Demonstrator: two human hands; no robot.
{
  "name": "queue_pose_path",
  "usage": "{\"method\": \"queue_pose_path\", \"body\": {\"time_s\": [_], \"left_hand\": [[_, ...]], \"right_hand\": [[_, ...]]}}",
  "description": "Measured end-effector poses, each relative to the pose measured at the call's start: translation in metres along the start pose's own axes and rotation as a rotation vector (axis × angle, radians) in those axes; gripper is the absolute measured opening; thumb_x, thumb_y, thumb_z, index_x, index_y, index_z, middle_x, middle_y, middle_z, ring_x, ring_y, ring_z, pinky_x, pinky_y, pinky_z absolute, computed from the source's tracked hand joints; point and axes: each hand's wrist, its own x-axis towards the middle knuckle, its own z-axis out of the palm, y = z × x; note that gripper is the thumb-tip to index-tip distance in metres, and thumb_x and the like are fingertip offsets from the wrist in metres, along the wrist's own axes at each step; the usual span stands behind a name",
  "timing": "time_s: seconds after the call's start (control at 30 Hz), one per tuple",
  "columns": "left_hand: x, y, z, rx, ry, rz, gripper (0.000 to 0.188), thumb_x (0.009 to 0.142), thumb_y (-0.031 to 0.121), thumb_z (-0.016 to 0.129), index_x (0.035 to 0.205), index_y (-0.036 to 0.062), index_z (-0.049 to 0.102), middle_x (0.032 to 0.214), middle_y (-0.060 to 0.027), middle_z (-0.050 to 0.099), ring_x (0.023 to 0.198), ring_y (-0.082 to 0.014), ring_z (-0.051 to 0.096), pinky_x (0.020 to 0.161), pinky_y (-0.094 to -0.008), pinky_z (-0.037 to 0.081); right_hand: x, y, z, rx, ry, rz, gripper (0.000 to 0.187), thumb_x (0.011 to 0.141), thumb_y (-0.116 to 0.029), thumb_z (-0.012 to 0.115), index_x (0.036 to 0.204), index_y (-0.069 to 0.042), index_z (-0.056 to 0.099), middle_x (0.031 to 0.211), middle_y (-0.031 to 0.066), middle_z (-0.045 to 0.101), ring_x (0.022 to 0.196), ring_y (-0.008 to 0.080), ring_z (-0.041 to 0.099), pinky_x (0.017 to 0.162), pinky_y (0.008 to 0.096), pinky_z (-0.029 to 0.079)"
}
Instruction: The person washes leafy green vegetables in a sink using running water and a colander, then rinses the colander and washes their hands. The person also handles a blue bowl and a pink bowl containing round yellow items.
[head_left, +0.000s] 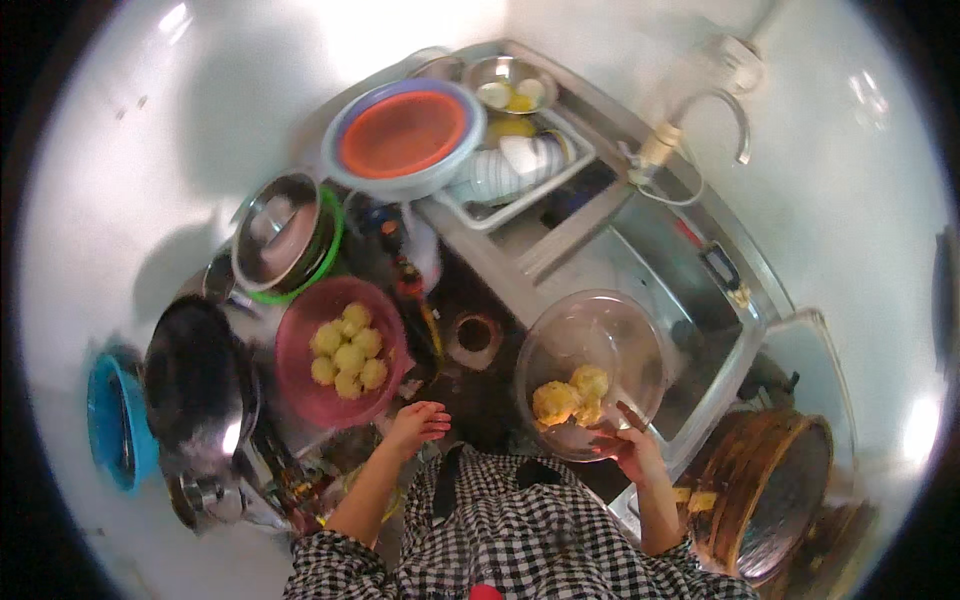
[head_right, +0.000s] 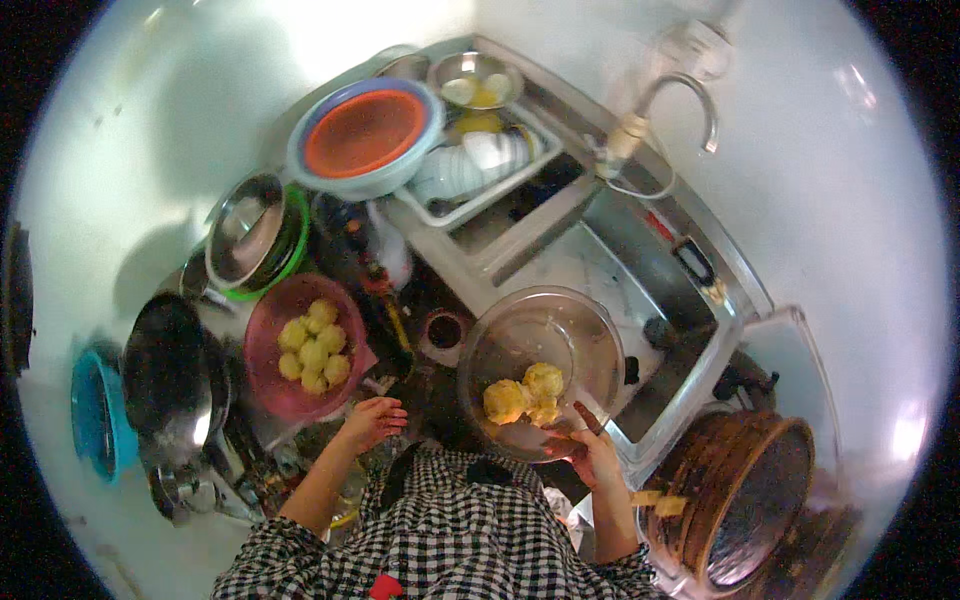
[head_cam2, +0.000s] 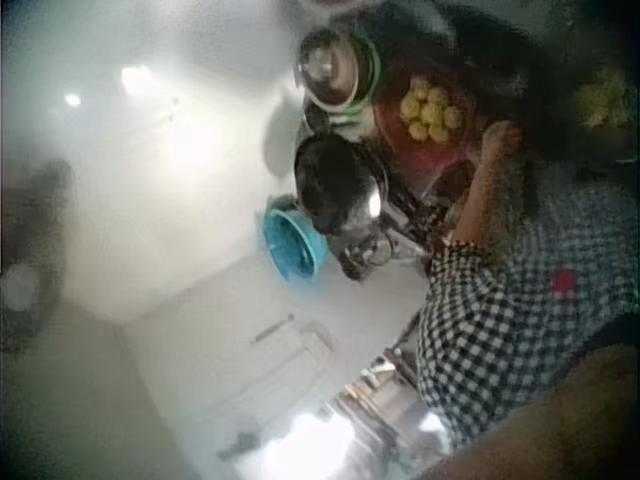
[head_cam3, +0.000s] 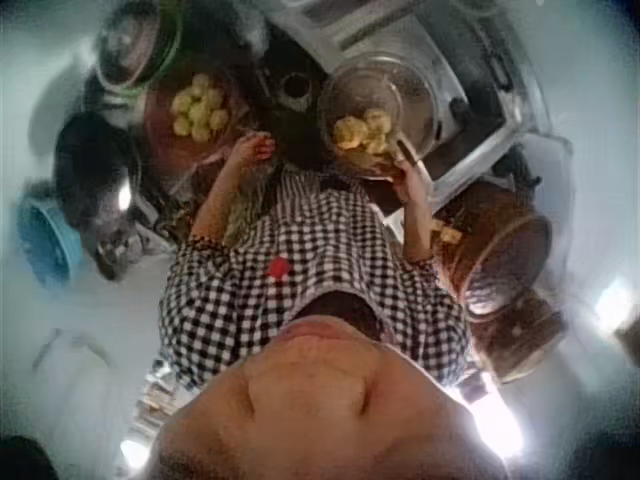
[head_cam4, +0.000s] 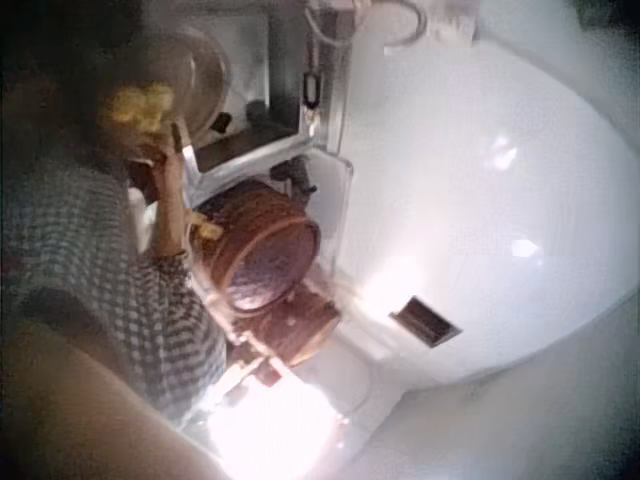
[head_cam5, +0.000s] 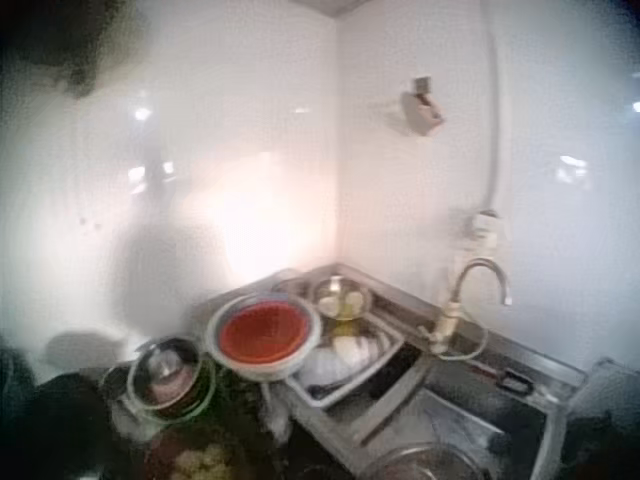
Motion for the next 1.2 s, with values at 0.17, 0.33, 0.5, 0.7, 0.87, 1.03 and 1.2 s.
{"method": "queue_pose_path", "body": {"time_s": [0.17, 0.33, 0.5, 0.7, 0.87, 1.03, 1.2], "left_hand": [[-0.054, -0.06, -0.07, -0.547, 0.194, 0.037, 0.047, 0.092, 0.032, 0.063, 0.128, 0.0043, 0.05, 0.119, -0.0153, 0.06, 0.112, -0.0302, 0.057, 0.095, -0.047, 0.047], [-0.048, -0.049, -0.086, -0.94, 0.284, 0.349, 0.034, 0.089, 0.023, 0.066, 0.119, 0.0097, 0.053, 0.12, -0.0092, 0.059, 0.107, -0.0269, 0.058, 0.092, -0.044, 0.049], [-0.014, -0.032, -0.1, -1.054, 0.365, 0.441, 0.036, 0.09, 0.021, 0.063, 0.12, 0.0053, 0.051, 0.116, -0.0118, 0.058, 0.107, -0.0313, 0.058, 0.088, -0.045, 0.051], [-0.002, -0.039, -0.108, -0.985, 0.445, 0.358, 0.032, 0.087, 0.012, 0.055, 0.116, 0.0013, 0.049, 0.111, -0.0162, 0.057, 0.102, -0.0325, 0.06, 0.082, -0.0472, 0.053], [-0.022, -0.085, -0.077, -1.061, 0.559, 0.463, 0.032, 0.085, 0.008, 0.055, 0.116, 0.0007, 0.05, 0.109, -0.0151, 0.059, 0.101, -0.0312, 0.06, 0.081, -0.0479, 0.054], [-0.099, -0.181, -0.026, -1.147, 0.634, 0.395, 0.027, 0.086, 0.006, 0.053, 0.112, 0.0007, 0.058, 0.096, -0.0132, 0.067, 0.086, -0.0296, 0.066, 0.076, -0.0422, 0.057], [-0.17, -0.271, 0.036, -1.36, 0.717, 0.537, 0.075, 0.085, -0.001, 0.05, 0.15, 0.0198, 0.019, 0.09, -0.0149, 0.066, 0.072, -0.0286, 0.068, 0.06, -0.0436, 0.057]], "right_hand": [[0.014, 0.008, 0.06, -0.161, 0.07, 0.098, 0.064, 0.083, 0.0, 0.044, 0.145, -0.006, 0.028, 0.115, 0.0343, 0.058, 0.094, 0.0446, 0.065, 0.079, 0.0522, 0.057], [0.044, -0.009, 0.094, -0.265, -0.027, 0.143, 0.056, 0.083, -0.002, 0.045, 0.138, -0.008, 0.04, 0.114, 0.0317, 0.06, 0.095, 0.041, 0.065, 0.078, 0.0486, 0.056], [0.069, 0.008, 0.108, -0.24, -0.109, 0.207, 0.053, 0.08, -0.004, 0.05, 0.133, -0.01, 0.046, 0.101, 0.0296, 0.064, 0.09, 0.0413, 0.066, 0.078, 0.0509, 0.056], [0.096, 0.011, 0.113, -0.346, -0.062, 0.267, 0.06, 0.082, -0.004, 0.048, 0.14, -0.009, 0.037, 0.101, 0.0269, 0.065, 0.082, 0.0372, 0.068, 0.075, 0.045, 0.059], [0.135, -0.006, 0.137, -0.471, -0.259, 0.321, 0.064, 0.083, -0.006, 0.048, 0.145, -0.005, 0.03, 0.113, 0.026, 0.062, 0.101, 0.0375, 0.065, 0.078, 0.0466, 0.058], [0.167, -0.008, 0.164, -0.661, -0.533, 0.405, 0.065, 0.084, -0.007, 0.045, 0.146, -0.003, 0.026, 0.131, 0.0242, 0.052, 0.114, 0.0385, 0.058, 0.095, 0.0497, 0.051], [0.184, 0.031, 0.182, -0.715, -0.586, 0.538, 0.063, 0.079, 0.0, 0.046, 0.142, -0.002, 0.038, 0.136, 0.017, 0.049, 0.12, 0.0347, 0.053, 0.098, 0.051, 0.048]]}}
